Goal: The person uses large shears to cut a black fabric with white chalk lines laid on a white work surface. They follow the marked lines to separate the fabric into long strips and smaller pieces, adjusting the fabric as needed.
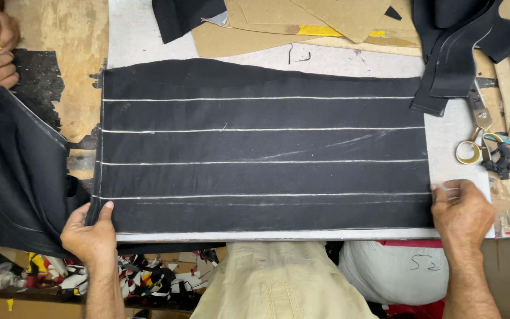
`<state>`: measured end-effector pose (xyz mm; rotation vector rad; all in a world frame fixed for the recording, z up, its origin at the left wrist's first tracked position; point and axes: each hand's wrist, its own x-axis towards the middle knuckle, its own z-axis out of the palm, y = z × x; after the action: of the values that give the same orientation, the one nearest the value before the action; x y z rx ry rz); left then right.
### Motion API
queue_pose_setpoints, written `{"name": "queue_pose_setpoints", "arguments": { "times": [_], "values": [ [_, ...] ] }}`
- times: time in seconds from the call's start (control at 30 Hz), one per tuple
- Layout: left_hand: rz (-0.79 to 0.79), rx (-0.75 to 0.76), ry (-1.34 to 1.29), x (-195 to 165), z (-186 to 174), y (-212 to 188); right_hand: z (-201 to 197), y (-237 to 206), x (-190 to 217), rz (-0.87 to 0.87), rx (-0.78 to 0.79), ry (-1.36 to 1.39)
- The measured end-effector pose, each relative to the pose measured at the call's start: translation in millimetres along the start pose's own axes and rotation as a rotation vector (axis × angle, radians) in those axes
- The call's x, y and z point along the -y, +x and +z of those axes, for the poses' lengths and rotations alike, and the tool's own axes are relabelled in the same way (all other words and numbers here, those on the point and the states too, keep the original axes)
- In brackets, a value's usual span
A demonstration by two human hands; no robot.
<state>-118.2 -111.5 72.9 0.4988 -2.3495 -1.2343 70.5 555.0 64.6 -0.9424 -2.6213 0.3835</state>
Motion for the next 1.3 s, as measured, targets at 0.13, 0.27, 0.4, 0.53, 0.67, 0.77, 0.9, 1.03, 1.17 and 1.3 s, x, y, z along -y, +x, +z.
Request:
{"name": "queue_pose_setpoints", "arguments": {
  "times": [0.13, 0.27, 0.4, 0.53, 0.67, 0.77, 0.9, 1.03, 1.17, 1.3],
  "values": [
    [0.501, -0.252, 0.512, -54, 29, -56, -5, 52, -29, -0.351, -0.198, -0.3],
    [0.502, 0.238, 0.141, -124, 128, -167, -7, 105, -48, -0.367, -0.046, -0.321],
    [0.708, 0.906, -0.058, -192, 217, -284, -25, 132, -62, -0.16, 0.091, 0.069],
    [0.889, 1.154, -0.046, -239, 270, -370, -36, 162, -75, -0.138, 0.297, -0.106],
    [0.851, 1.135, 0.01, -257, 294, -423, -35, 196, -93, 0.013, 0.56, -0.202],
    [0.838, 1.073, 0.053, -258, 298, -436, -58, 206, -126, 0.23, 0.779, 0.132],
    [0.863, 1.044, 0.116, -263, 304, -445, -98, 179, -188, 0.297, 0.981, 0.471],
    [0.878, 0.979, 0.146, -268, 314, -459, -100, 145, -236, 0.096, 1.103, 0.278],
    [0.877, 0.908, 0.115, -268, 326, -478, -102, 173, -263, 0.019, 1.271, 0.037],
    [0.883, 0.883, 0.139, -272, 338, -489, -110, 215, -260, 0.097, 1.432, -0.244]
  ]
}}
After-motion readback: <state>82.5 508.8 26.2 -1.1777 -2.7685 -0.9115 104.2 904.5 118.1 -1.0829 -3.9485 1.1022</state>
